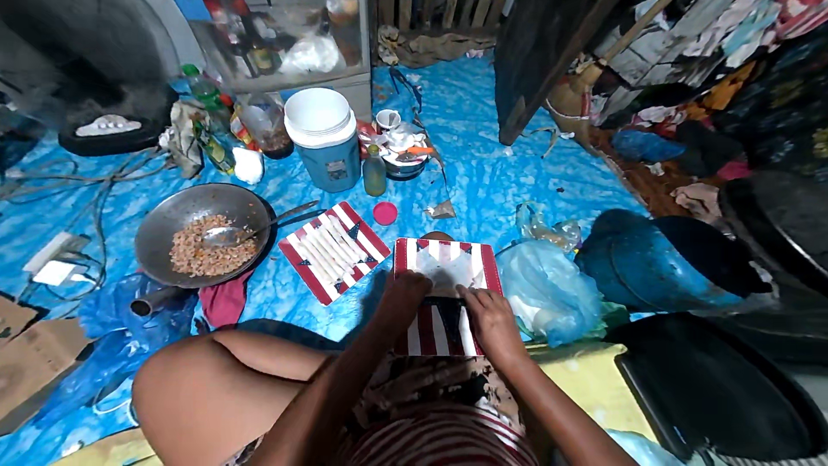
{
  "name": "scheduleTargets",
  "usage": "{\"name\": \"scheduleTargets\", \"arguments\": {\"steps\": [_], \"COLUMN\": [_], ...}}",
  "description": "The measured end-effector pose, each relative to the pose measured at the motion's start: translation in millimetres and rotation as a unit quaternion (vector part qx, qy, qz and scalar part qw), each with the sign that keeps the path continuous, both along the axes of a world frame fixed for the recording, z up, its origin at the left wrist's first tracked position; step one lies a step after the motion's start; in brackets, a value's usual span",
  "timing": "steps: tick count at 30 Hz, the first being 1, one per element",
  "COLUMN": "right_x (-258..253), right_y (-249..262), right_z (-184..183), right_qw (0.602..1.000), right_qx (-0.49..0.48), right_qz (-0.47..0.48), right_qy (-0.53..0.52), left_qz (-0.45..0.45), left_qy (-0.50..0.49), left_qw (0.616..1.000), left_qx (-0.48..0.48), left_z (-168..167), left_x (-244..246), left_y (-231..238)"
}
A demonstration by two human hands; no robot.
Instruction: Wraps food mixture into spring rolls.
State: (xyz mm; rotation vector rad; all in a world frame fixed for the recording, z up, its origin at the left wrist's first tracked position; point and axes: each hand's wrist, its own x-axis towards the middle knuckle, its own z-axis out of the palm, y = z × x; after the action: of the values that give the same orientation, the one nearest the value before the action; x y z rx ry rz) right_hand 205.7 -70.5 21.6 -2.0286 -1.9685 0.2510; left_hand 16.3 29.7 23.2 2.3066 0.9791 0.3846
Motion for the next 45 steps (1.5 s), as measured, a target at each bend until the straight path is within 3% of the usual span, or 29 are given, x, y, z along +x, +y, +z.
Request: {"name": "scheduleTargets", "arguments": {"steps": [8, 14, 20, 24, 27, 31, 37, 41, 45], "right_x": [45.5, 49.2, 43.5, 44.7, 50.4, 56.3, 50.6, 44.7, 48.4], "right_y": [20.0, 22.8, 19.6, 29.8, 42.6, 56.7, 49.3, 30.3, 24.3], "right_z": [7.0, -5.4, -3.3, 11.4, 20.5, 24.0, 6.6, -8.0, -13.0], "right_qw": [0.980, 0.988, 0.990, 0.985, 0.976, 0.967, 0.979, 0.993, 0.992], "right_qx": [-0.064, 0.000, 0.001, -0.073, -0.144, -0.199, -0.104, 0.008, 0.011], "right_qz": [0.023, 0.089, 0.075, 0.055, 0.058, 0.045, 0.036, 0.068, 0.073], "right_qy": [0.187, 0.123, 0.123, 0.145, 0.155, 0.156, 0.171, 0.101, 0.101], "left_qz": [-0.020, -0.034, -0.004, 0.024, 0.056, 0.079, 0.032, 0.007, 0.002], "left_qy": [0.111, 0.114, 0.096, 0.098, 0.047, 0.070, -0.027, 0.044, 0.073], "left_qw": [0.988, 0.992, 0.994, 0.993, 0.997, 0.994, 0.999, 0.999, 0.996], "left_qx": [-0.105, -0.052, -0.054, -0.065, 0.006, 0.041, 0.019, -0.016, -0.048], "left_z": [18.3, -0.4, 0.5, 6.9, 2.2, 1.5, -11.6, -2.3, 10.6], "left_x": [4.5, 5.3, 5.9, 12.3, 16.0, 20.2, 13.0, 5.7, 1.5], "left_y": [5.2, 6.4, 3.7, 10.2, 14.2, 18.9, 19.1, 8.4, 10.0]}}
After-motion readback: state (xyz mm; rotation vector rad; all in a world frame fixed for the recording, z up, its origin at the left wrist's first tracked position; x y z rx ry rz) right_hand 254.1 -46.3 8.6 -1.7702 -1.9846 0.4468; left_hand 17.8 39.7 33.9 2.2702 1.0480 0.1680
